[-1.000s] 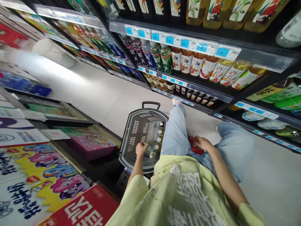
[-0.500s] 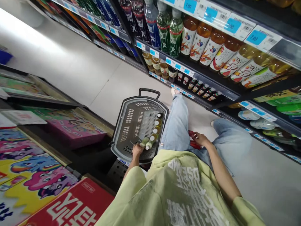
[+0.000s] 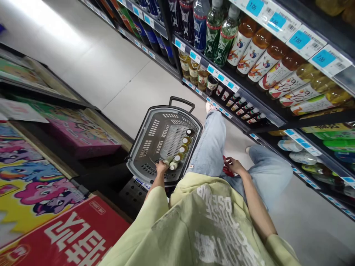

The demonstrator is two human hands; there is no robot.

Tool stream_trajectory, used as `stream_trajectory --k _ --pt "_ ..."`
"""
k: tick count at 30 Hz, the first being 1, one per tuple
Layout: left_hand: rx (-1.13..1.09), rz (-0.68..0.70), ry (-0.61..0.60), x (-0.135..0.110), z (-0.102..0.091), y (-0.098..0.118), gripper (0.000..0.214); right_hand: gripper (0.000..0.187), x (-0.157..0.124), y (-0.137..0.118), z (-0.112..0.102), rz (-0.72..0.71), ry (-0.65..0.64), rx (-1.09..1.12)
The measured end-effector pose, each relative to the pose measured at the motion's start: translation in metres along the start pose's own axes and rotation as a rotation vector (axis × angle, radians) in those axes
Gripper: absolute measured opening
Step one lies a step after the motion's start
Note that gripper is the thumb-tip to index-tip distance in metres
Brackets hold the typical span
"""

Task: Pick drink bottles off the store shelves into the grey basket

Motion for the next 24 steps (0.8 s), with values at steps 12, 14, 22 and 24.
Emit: stream_trajectory --k 12,14,22,24 --pt "-0.118 0.184 0.091 0.005 -0.067 0.073 0.034 0.037 0.006 -0.001 0.000 -0.077 0.047 -0.003" --pt "-0.147 0.298 0.146 -0.001 -0.083 0.107 0.035 0.036 0.005 -0.003 -0.001 -0.091 0.051 0.008" --pt "-0.249 1.095 0.289 -0.082 -0.115 0.327 0.042 0.035 -0.016 -0.036 -0.012 -0.147 0.119 0.084" --pt "-0.070 1.143 0.264 -0.097 -0.105 0.377 0.054 0.032 -0.026 -0.046 -0.021 -0.154 0.166 0.116"
Point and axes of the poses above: each hand's wrist, its own x-axis towards the middle knuckle, its own z-axis out of the palm, y = z × x, the point moved 5 cm from there along x, towards the middle knuckle, and after that the axes turned 11 degrees about z, right-handed, at the moved point
